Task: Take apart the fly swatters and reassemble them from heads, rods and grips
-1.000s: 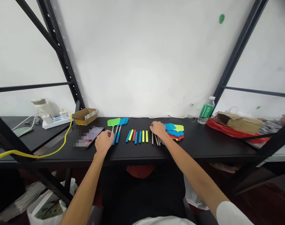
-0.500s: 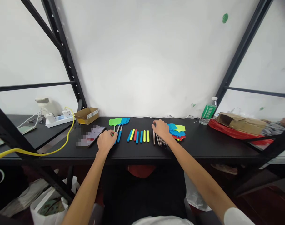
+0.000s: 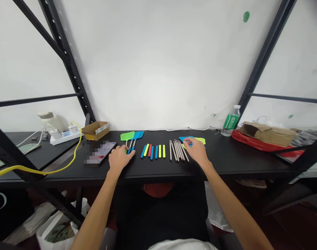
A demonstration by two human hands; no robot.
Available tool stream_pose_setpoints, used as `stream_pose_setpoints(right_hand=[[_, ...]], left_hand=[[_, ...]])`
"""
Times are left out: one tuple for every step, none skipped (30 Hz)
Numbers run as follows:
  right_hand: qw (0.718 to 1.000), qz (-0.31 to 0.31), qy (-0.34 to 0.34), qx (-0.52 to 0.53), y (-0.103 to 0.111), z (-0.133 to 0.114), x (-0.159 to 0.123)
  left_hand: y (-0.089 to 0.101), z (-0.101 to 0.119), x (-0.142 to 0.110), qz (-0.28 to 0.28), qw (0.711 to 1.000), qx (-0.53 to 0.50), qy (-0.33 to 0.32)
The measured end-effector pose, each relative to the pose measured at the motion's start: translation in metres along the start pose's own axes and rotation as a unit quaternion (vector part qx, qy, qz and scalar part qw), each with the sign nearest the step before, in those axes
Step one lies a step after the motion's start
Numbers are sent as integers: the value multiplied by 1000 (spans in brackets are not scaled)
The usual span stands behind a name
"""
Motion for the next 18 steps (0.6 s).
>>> stream_pose_setpoints(right_hand=[[1000, -1, 0, 3, 1, 2, 0], [1000, 0, 0, 7, 2, 3, 1], [1000, 1, -1, 11, 3, 4, 1], [1000, 3, -2, 14, 4, 4, 1], [1000, 4, -1, 17, 5, 4, 1], [1000, 4, 2, 19, 6, 4, 1], [1000, 2, 7, 19, 7, 4, 0], [1000, 0, 11, 18, 8, 4, 0], [1000, -1, 15, 17, 9, 5, 0], [1000, 1, 16, 16, 11, 6, 0], [1000, 6, 13, 16, 14, 7, 0], [1000, 11, 8, 16, 16, 9, 1], [1000, 16, 2, 16, 19, 10, 1], [1000, 19, -4, 17, 21, 11, 2], [1000, 19, -7, 18, 22, 11, 3], [1000, 19, -8, 20, 23, 11, 3], [1000, 18, -8, 21, 24, 11, 3], [1000, 18, -7, 23, 24, 10, 3]], left_hand=[[0, 0, 0, -2, 1000, -2, 2], [-1, -1, 1, -5, 1000, -5, 4], [-2, -1, 1, -10, 1000, -11, 5], [-3, -1, 2, -16, 1000, -17, 5], [-4, -1, 3, -23, 999, -25, 4], [-6, -2, 4, -31, 999, -33, 5], [-7, -2, 4, -39, 998, -40, 6], [-9, -2, 5, -44, 998, -47, 8], [-10, -3, 6, -48, 997, -51, 11], [-10, -4, 6, -50, 997, -53, 15], [-11, -4, 7, -50, 997, -54, 18], [-11, -5, 7, -50, 997, -53, 20], [-11, -5, 7, -49, 997, -52, 23], [-11, -5, 7, -48, 997, -50, 25], [-11, -5, 7, -47, 997, -48, 27], [-10, -5, 6, -47, 997, -46, 28], [-10, -5, 6, -48, 997, -44, 30], [-10, -4, 5, -47, 998, -42, 32]])
Point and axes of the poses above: each hand's wrist, its own x-axis towards the middle knuckle, its own y-axis out of the back of the hand, z = x × y, the point moved 7 cm from there along x, towards the middle knuckle, and after that the axes turned 4 degrees about -z, right-handed, at the moved point
